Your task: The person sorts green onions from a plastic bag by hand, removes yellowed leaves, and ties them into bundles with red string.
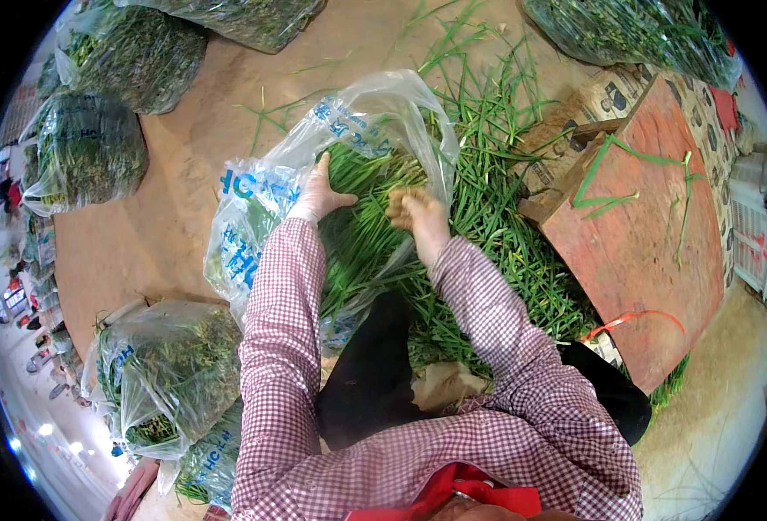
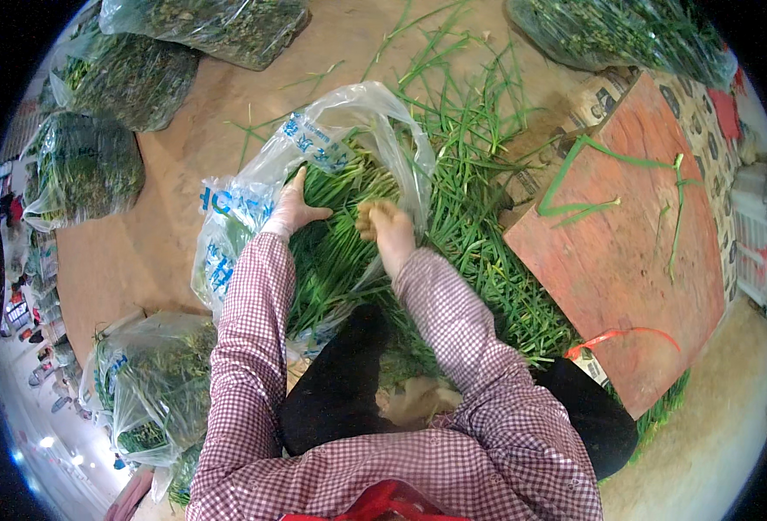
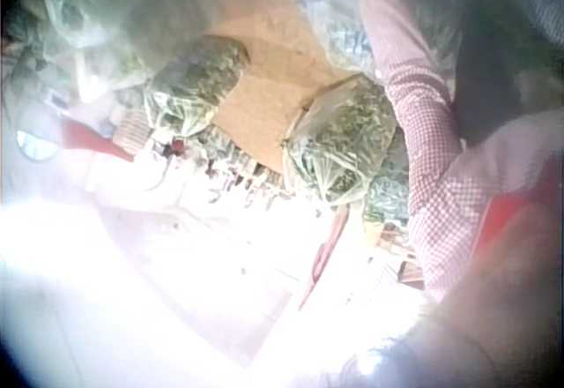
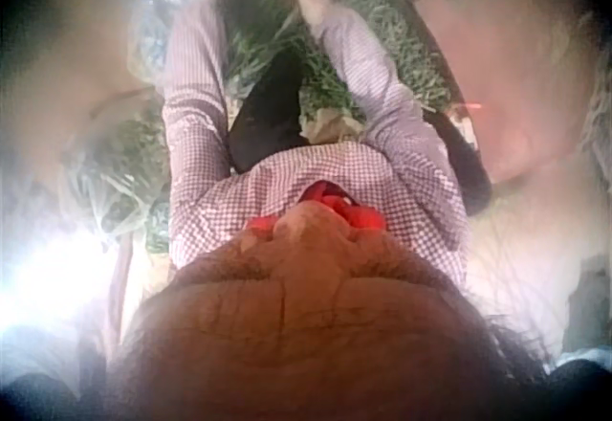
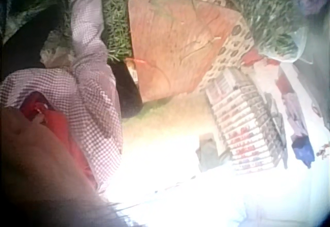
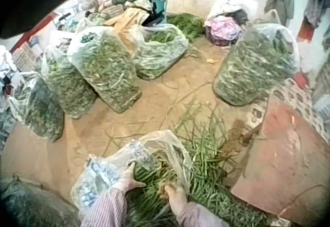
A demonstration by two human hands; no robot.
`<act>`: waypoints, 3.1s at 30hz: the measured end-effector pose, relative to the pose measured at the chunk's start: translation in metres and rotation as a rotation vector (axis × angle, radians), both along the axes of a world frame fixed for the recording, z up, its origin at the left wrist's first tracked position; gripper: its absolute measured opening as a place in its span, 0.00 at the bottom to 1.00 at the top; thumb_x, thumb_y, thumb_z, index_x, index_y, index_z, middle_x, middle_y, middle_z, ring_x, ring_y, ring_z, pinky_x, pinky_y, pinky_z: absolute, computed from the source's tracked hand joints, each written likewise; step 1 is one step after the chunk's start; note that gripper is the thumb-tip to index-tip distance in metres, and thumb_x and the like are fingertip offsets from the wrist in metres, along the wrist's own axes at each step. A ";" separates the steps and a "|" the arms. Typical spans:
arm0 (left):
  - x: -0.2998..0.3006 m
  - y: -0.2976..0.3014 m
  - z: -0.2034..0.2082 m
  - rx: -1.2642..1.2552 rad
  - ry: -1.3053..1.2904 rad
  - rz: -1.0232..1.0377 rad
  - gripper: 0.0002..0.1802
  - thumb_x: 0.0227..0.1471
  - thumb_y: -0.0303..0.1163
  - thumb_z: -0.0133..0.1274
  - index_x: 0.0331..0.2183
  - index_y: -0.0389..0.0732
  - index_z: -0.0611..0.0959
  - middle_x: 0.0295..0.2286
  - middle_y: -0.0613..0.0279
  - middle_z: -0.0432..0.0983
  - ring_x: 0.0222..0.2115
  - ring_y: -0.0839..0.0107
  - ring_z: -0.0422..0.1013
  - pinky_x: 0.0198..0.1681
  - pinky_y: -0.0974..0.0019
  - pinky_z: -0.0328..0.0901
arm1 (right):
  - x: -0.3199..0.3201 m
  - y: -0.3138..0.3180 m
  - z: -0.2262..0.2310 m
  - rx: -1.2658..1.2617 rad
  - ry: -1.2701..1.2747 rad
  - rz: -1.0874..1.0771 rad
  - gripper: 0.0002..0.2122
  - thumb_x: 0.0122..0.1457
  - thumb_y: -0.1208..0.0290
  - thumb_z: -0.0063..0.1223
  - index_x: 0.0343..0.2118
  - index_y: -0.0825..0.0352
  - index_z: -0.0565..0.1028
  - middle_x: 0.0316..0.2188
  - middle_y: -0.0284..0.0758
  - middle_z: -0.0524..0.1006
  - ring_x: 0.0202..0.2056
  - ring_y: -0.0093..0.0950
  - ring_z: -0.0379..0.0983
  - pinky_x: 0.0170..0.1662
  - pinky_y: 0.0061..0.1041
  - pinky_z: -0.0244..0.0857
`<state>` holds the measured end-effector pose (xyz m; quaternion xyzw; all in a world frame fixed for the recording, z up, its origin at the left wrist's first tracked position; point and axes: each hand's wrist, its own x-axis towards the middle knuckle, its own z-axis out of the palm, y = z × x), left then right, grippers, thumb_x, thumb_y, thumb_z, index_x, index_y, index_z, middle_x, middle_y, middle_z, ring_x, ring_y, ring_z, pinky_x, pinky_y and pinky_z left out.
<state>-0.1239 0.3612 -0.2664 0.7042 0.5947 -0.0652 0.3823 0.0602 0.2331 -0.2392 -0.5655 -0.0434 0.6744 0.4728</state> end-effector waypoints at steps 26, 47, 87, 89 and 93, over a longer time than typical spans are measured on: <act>0.013 -0.158 -0.017 0.697 -0.011 -0.227 0.47 0.28 0.27 0.58 0.55 0.39 0.62 0.49 0.56 0.64 0.48 0.56 0.61 0.53 0.53 0.55 | -0.041 -0.013 -0.035 0.067 -0.096 -0.276 0.27 0.45 0.75 0.66 0.48 0.67 0.64 0.43 0.34 0.72 0.44 0.27 0.67 0.50 0.25 0.60; 0.065 -0.046 -0.007 0.386 0.082 -0.354 0.21 0.53 0.46 0.46 0.41 0.39 0.77 0.36 0.50 0.74 0.39 0.51 0.68 0.41 0.50 0.63 | -0.023 -0.012 -0.036 -0.177 -0.183 -0.305 0.25 0.43 0.76 0.64 0.45 0.74 0.69 0.41 0.40 0.74 0.41 0.32 0.71 0.47 0.28 0.64; 0.062 -0.137 0.012 0.372 -0.068 -0.413 0.12 0.49 0.27 0.50 0.39 0.42 0.79 0.31 0.60 0.76 0.34 0.59 0.67 0.38 0.57 0.60 | 0.001 -0.092 -0.069 0.021 0.316 -0.356 0.28 0.40 0.76 0.62 0.50 0.68 0.70 0.45 0.31 0.73 0.47 0.25 0.66 0.53 0.28 0.56; 0.057 -0.144 0.012 0.418 -0.101 -0.412 0.15 0.47 0.26 0.50 0.40 0.42 0.78 0.32 0.61 0.75 0.34 0.60 0.66 0.37 0.57 0.59 | -0.001 -0.091 -0.058 0.095 0.263 -0.342 0.27 0.43 0.79 0.61 0.51 0.67 0.70 0.44 0.30 0.73 0.45 0.24 0.67 0.52 0.26 0.58; 0.054 -0.151 0.018 0.438 -0.074 -0.423 0.18 0.45 0.24 0.49 0.42 0.40 0.76 0.35 0.61 0.73 0.36 0.60 0.65 0.37 0.57 0.59 | -0.006 -0.074 -0.035 0.195 0.172 -0.281 0.26 0.46 0.79 0.61 0.51 0.67 0.69 0.43 0.32 0.73 0.47 0.24 0.67 0.52 0.27 0.61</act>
